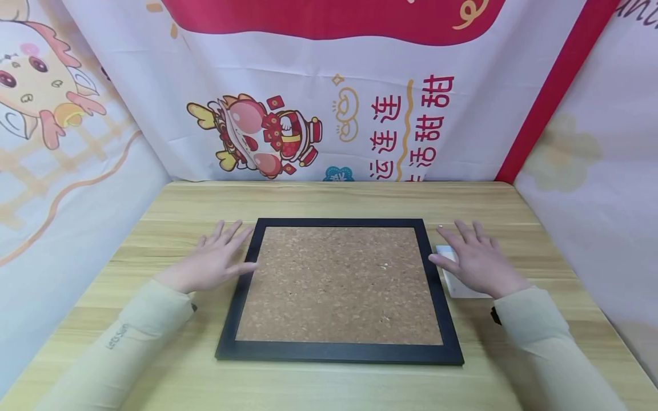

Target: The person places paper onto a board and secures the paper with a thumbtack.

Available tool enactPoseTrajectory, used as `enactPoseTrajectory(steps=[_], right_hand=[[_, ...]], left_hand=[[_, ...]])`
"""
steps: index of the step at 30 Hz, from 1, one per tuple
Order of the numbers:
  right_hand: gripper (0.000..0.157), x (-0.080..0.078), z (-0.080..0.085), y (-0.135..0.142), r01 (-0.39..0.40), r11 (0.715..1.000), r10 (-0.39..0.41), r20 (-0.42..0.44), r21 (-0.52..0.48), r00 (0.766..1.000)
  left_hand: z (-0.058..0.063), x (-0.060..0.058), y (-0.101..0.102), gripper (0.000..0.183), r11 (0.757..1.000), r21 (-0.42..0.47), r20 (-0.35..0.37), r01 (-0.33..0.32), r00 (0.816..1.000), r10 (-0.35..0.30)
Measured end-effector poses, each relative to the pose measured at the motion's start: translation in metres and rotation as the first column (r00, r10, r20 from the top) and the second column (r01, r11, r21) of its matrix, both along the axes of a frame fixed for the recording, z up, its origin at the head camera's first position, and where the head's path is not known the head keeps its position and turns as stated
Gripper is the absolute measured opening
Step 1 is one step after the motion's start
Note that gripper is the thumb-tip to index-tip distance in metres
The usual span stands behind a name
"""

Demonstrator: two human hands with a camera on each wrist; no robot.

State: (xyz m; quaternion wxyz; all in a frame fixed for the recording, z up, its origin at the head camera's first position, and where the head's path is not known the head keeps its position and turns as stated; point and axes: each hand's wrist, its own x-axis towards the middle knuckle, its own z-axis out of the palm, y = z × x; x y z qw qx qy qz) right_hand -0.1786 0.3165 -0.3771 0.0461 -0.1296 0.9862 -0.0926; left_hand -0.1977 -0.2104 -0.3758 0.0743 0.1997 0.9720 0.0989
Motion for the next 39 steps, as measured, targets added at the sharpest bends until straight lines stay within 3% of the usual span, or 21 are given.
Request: enactPoseTrajectory(steps=[6, 12, 21, 27, 32, 36, 39], right_hand=[[0.077, -0.004, -0.004, 0.016, 0.073, 0.995, -0.075, 0.024, 0.068, 0.997], [0.064, -0.009, -0.004, 0.022, 0.098, 0.992, -0.105, 0.091, 0.082, 0.990], [0.065, -0.013, -0.012, 0.019, 0.119, 0.978, -0.163, 0.277, 0.169, 0.947], [0.078, -0.019, -0.013, 0.021, 0.206, 0.972, -0.231, 0.304, 0.110, 0.924], [0.088, -0.026, -0.015, 0.023, 0.257, 0.965, -0.260, 0.291, 0.050, 0.921], [0.084, -0.026, -0.016, 0.028, 0.285, 0.958, -0.265, 0.262, -0.039, 0.928], [0.075, -0.024, -0.013, 0.035, 0.264, 0.961, -0.240, 0.226, -0.081, 0.944]], left_hand=[[-0.003, 0.003, -0.005, 0.090, 0.999, 0.007, -0.008, -0.039, 0.999, 0.039], [-0.003, 0.002, -0.002, 0.080, 0.985, 0.129, 0.067, -0.111, 0.992, 0.103], [-0.017, 0.000, 0.012, 0.084, 0.985, 0.147, 0.159, -0.094, 0.985, 0.070], [-0.019, 0.002, 0.016, 0.077, 0.982, 0.161, 0.157, -0.095, 0.985, 0.070], [-0.017, 0.005, 0.017, 0.075, 0.979, 0.175, 0.160, -0.109, 0.984, 0.080], [-0.017, 0.007, 0.019, 0.073, 0.978, 0.177, 0.155, -0.107, 0.985, 0.079], [-0.016, 0.008, 0.019, 0.075, 0.979, 0.171, 0.157, -0.110, 0.984, 0.083]])
